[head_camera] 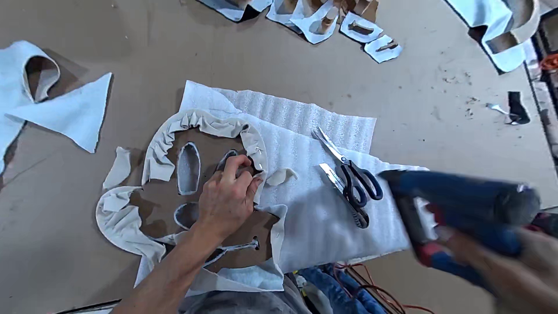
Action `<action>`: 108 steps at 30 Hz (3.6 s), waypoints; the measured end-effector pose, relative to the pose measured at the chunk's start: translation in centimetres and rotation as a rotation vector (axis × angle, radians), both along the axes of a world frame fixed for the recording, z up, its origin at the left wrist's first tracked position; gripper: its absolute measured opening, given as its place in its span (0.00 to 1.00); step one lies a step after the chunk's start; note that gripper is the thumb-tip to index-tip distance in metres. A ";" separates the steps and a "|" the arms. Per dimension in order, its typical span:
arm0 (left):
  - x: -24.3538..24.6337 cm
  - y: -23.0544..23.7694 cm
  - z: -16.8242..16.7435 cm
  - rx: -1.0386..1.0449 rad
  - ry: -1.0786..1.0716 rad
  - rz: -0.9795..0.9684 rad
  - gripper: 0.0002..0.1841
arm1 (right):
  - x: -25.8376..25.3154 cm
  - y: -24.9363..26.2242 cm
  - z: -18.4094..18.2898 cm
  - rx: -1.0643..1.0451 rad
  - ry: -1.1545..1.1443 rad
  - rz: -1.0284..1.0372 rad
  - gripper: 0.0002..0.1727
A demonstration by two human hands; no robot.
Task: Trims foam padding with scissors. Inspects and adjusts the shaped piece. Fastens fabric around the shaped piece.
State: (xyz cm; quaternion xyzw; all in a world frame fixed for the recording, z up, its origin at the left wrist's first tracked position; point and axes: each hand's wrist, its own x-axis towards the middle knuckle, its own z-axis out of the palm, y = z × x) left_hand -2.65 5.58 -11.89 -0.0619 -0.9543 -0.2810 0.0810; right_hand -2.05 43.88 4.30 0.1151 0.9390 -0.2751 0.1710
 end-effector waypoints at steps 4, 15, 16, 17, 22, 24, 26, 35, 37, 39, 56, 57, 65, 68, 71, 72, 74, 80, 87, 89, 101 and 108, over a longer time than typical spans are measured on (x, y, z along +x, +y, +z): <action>-0.2 -0.1 0.3 0.027 -0.019 0.012 0.21 | 1.7 -10.9 -0.1 -0.087 0.025 0.386 0.20; -0.7 -0.4 0.6 0.072 -0.058 0.011 0.20 | 1.2 -14.9 -3.8 -0.002 0.089 0.542 0.21; -0.7 -0.4 0.5 0.072 -0.056 0.010 0.20 | 1.3 -14.8 -3.5 0.001 0.066 0.530 0.21; -0.7 -0.3 0.5 0.076 -0.054 0.011 0.20 | 1.3 -14.6 -3.1 0.006 0.042 0.510 0.21; -0.6 -0.3 0.4 0.061 -0.027 -0.006 0.18 | 0.5 -13.3 -3.6 0.072 0.139 0.402 0.17; -0.5 -0.3 0.2 0.076 0.007 -0.010 0.17 | -0.8 -13.1 -4.0 0.096 0.183 0.423 0.16; -0.4 -0.4 0.2 0.098 0.015 -0.012 0.15 | -2.2 -13.5 -3.9 0.121 0.182 0.459 0.15; -0.3 -0.4 0.1 0.126 -0.017 0.015 0.11 | -5.0 -14.4 -4.4 0.138 0.127 0.551 0.11; -0.3 -0.3 0.1 0.108 -0.014 0.018 0.11 | -5.1 -14.4 -4.4 0.133 0.116 0.550 0.10; -0.3 -0.2 0.2 0.100 -0.013 0.023 0.11 | -4.9 -13.9 -3.9 0.148 0.122 0.554 0.12; -0.6 -0.6 2.0 0.120 -0.179 -0.030 0.23 | -3.1 -10.6 -7.2 0.283 0.190 0.274 0.38; -0.4 -0.8 2.5 0.132 -0.210 -0.041 0.26 | -3.5 -10.7 -8.5 0.253 0.192 0.251 0.38; 2.4 0.9 1.9 -0.099 -0.126 -0.012 0.22 | -1.1 -15.0 -9.7 0.075 0.503 0.136 0.25; 2.5 0.1 1.3 -0.029 -0.030 -0.066 0.19 | 0.9 -18.3 -10.6 -0.559 0.113 -0.022 0.23; 2.6 -0.8 0.5 0.028 0.069 -0.101 0.19 | 0.9 -20.5 -11.8 -1.062 -0.314 -0.310 0.32; 2.7 -0.9 0.4 0.042 0.080 -0.091 0.19 | 0.7 -20.8 -11.8 -1.111 -0.382 -0.352 0.35; 2.7 -1.0 0.2 0.059 0.088 -0.077 0.19 | 0.2 -21.1 -10.9 -1.089 -0.469 -0.352 0.36; 2.5 -1.0 -0.1 0.083 0.092 -0.049 0.18 | -0.7 -21.9 -7.6 -0.895 -0.454 -0.230 0.24; 2.3 -0.6 -0.1 0.126 0.008 0.009 0.14 | -3.0 -12.0 -9.0 0.367 0.325 0.075 0.42; 2.3 -0.5 -0.1 0.118 -0.003 0.022 0.12 | -4.4 -11.2 -10.0 0.455 0.197 0.119 0.52; 2.5 -0.1 -0.1 0.180 -0.015 0.048 0.12 | -3.4 -11.0 -3.2 0.414 0.174 0.288 0.23; 2.3 -0.5 -0.1 0.147 -0.012 0.027 0.14 | 1.3 -16.5 -3.6 0.203 0.134 0.453 0.17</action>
